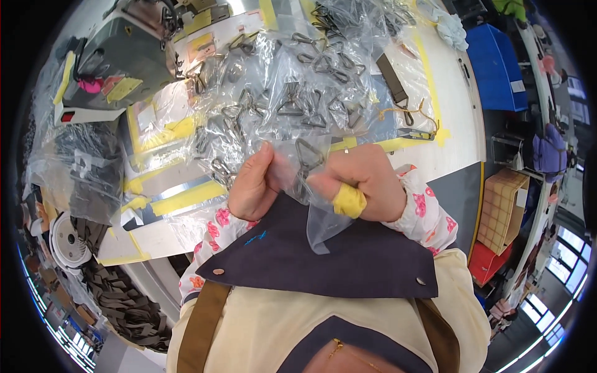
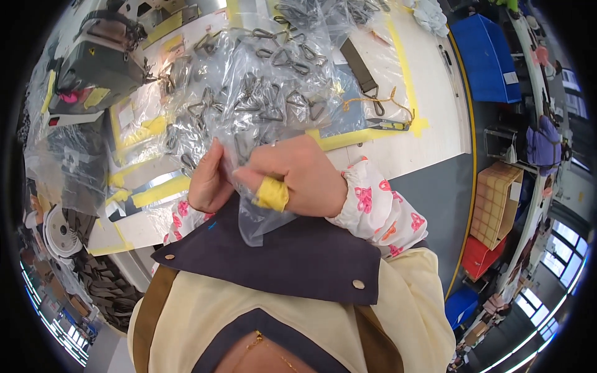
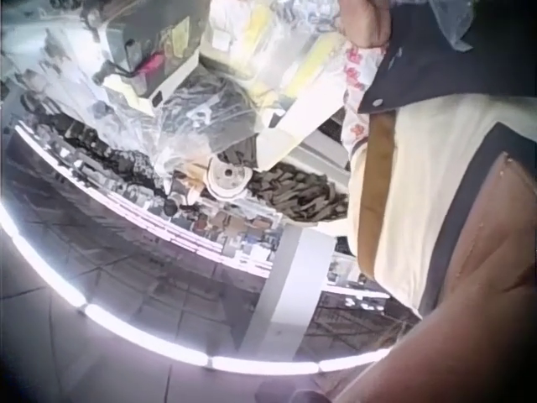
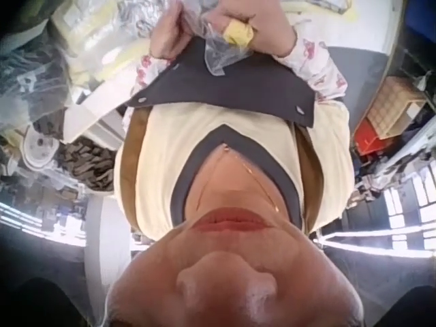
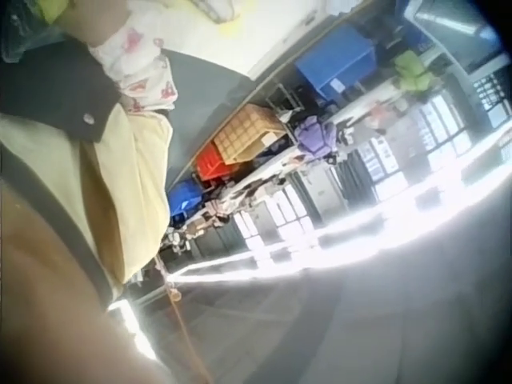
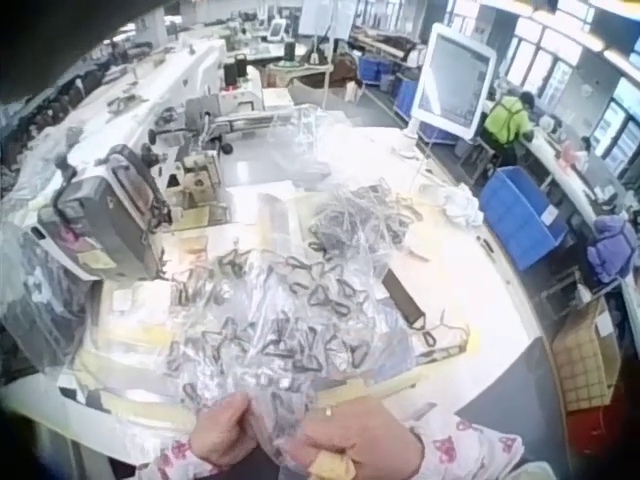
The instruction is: The person is sorting and bagging various metal hardware components like D-rings and hooks at a workshop station.
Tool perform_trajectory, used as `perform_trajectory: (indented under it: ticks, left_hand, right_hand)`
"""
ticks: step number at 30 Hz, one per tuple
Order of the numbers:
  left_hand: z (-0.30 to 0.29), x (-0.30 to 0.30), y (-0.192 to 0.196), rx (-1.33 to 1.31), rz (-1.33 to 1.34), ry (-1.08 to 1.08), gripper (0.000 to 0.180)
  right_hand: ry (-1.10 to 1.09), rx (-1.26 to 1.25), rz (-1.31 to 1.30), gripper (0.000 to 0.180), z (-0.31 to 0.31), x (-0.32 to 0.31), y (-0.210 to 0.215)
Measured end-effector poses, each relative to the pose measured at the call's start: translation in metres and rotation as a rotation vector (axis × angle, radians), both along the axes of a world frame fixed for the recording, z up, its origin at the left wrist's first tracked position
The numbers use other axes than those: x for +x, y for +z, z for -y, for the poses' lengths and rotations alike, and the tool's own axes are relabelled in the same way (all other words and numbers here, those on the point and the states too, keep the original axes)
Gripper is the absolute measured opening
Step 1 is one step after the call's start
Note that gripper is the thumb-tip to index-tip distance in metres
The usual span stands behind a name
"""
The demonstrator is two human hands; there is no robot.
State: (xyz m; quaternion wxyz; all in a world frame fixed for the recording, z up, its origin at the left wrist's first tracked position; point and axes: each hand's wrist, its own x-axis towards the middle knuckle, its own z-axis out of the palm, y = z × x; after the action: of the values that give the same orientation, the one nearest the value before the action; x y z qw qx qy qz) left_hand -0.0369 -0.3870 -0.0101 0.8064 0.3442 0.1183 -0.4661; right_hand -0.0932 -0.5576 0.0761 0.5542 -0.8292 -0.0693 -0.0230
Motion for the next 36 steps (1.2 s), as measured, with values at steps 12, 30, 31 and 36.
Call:
perform_trajectory:
  ticks: [12, 30, 31, 36]
  left_hand:
    - [0.015, 0.052, 0.035, -0.129, 0.035, -0.238, 0.054]
    - [0.129, 0.077, 0.035, 0.83, 2.135, -0.602, 0.033]
    - [0.139, 0.077, 0.033, 1.032, 2.217, -0.754, 0.031]
    - [0.143, 0.096, 0.009, 0.9, 2.17, -0.686, 0.029]
  right_hand:
    - [-0.299, 0.4, 0.1, 0.021, 0.028, -0.02, 0.025]
    - [-0.495, 0.749, -0.296, 0.012, 0.058, -0.026, -0.079]
    - [-0.497, 0.751, -0.296, 0.012, 0.058, -0.024, -0.083]
    - [-0.418, 0.716, -0.358, 0.025, 0.059, -0.021, -0.093]
